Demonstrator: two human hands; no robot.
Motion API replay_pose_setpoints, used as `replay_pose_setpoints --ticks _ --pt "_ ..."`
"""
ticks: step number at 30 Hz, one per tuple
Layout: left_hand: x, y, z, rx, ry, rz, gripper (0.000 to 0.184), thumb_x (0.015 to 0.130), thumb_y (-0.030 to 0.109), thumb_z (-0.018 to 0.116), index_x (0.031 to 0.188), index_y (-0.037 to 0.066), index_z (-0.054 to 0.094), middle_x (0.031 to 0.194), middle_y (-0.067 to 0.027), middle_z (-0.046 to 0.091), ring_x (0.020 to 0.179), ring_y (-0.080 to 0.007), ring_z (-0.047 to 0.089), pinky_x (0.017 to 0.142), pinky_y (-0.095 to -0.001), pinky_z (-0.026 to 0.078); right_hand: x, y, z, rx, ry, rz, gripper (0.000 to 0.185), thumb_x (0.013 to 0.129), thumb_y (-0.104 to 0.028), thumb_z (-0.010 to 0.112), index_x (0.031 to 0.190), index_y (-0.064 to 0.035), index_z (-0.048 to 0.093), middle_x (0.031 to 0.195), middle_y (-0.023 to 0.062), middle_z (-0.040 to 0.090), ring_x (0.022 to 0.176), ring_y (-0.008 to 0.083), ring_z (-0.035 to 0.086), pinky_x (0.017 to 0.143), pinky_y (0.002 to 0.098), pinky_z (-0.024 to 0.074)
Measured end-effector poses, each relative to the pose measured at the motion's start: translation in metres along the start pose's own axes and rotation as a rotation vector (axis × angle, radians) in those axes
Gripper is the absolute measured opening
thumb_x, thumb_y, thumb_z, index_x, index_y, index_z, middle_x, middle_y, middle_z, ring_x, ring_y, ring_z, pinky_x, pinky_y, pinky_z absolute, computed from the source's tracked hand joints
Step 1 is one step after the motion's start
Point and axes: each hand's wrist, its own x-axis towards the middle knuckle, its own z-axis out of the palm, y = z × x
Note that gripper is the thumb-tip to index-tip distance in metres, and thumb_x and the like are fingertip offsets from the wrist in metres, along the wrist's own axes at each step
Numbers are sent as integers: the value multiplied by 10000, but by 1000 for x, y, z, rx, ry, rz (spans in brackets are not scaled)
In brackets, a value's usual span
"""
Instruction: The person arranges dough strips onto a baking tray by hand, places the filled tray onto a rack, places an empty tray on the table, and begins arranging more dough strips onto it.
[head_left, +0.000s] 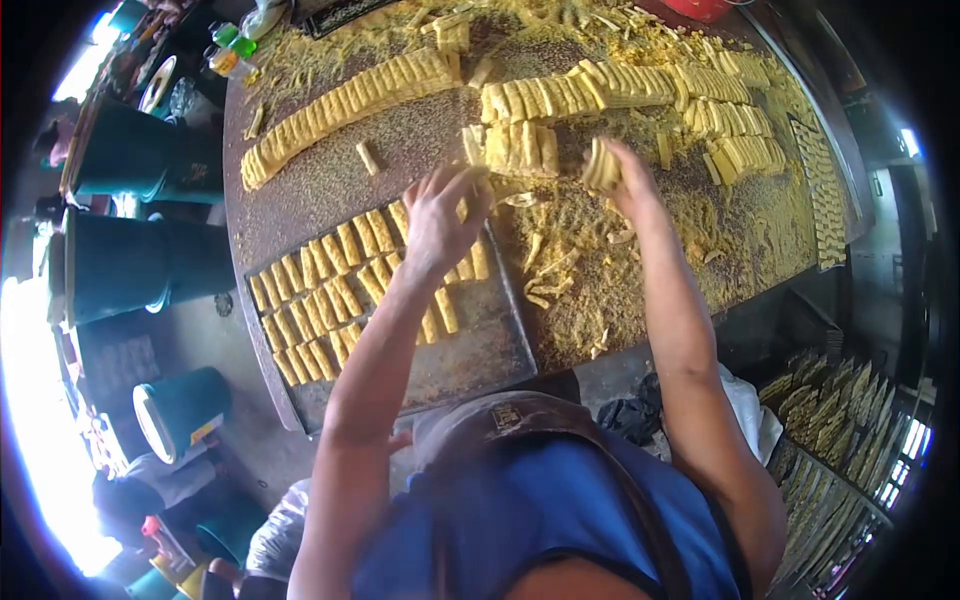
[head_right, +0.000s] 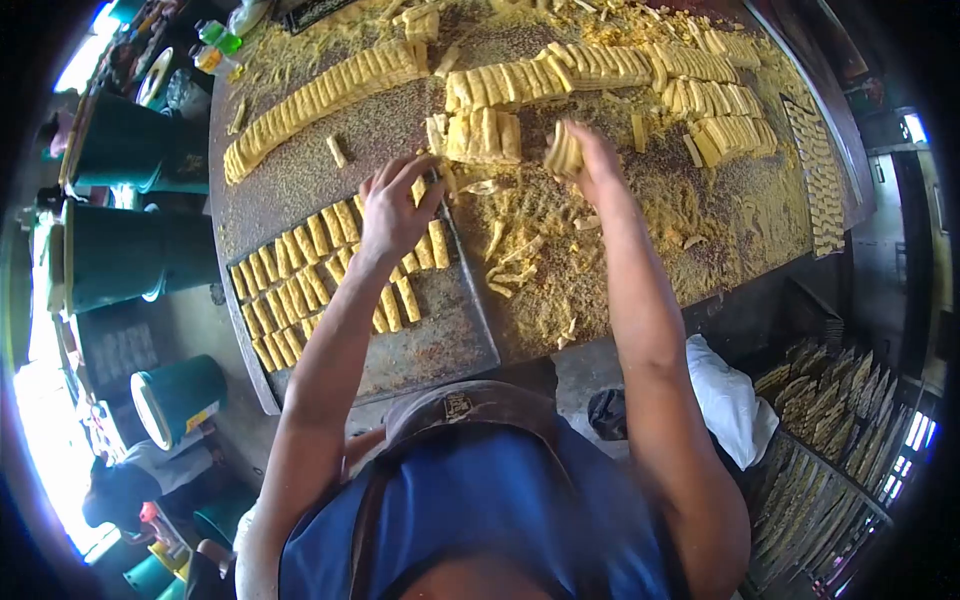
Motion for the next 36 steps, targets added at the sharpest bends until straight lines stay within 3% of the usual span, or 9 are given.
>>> replay_pose_setpoints --ticks 3,4,7,8,13,17,24,28,36 --pt "-72 -36 -31 77 -109 11 261 829 289 748 1060 168 731 1106 -46 683 1072 -224 601 962 -437 372 -79 21 49 -392 -35 -125 371 912 -122 629 1248 -56 488 1089 153 639 905 225 659 657 346 600" --pt "-96 -38 -41 84 -150 6 256 811 300 765 1028 168 740 1074 -49 686 1067 -221 600 958 -436 371 -100 32 65 -507 -165 10 340 895 -74 644 1210 -71 514 1121 156 633 918 228 658 682 329 604" --pt "-149 -29 -57 118 -223 80 353 758 346 808 1063 187 728 1090 -24 661 1093 -212 572 958 -439 360 -143 102 114 -725 -193 -46 372 837 -111 738 1162 -87 558 1056 114 643 900 188 652 694 299 585" --pt "-160 -30 -56 95 -246 106 385 742 344 807 1082 190 713 1116 -31 645 1096 -219 563 962 -440 353 -167 104 141 -857 -115 -60 334 824 -111 731 1118 -49 585 1023 124 669 887 225 666 775 360 569" --pt "-174 -34 -52 31 -144 176 401 726 289 783 1098 171 694 1134 -54 631 1084 -251 565 956 -457 356 -173 146 160 -1157 127 -467 329 765 -132 748 1064 -28 659 1031 165 705 939 304 691 805 391 560" --pt "-170 -20 -38 -3 -125 226 377 725 273 760 1079 163 698 1115 -56 634 1078 -254 563 940 -467 366 -171 146 147 -1237 255 -488 357 750 -173 756 1089 -81 690 988 161 716 945 325 686 844 397 540" --pt "-159 -6 -28 50 -129 171 340 747 297 741 1063 179 704 1066 -57 636 1074 -254 561 946 -468 358 -162 137 127 -1044 207 -423 372 743 -154 772 1099 -76 695 976 150 722 910 303 702 802 381 552" --pt "-147 0 -14 75 -266 158 368 749 338 740 1081 185 695 1082 -53 622 1098 -244 549 972 -478 341 -162 134 123 -1196 175 -468 349 768 -112 755 1109 -72 696 1010 155 717 914 298 702 800 376 556" --pt "-164 -21 -42 17 -146 144 420 755 387 789 1106 180 690 1159 -51 632 1138 -234 545 973 -480 358 -175 135 113 -847 233 -531 317 837 -154 739 1119 -23 676 948 156 730 844 231 717 729 355 558"
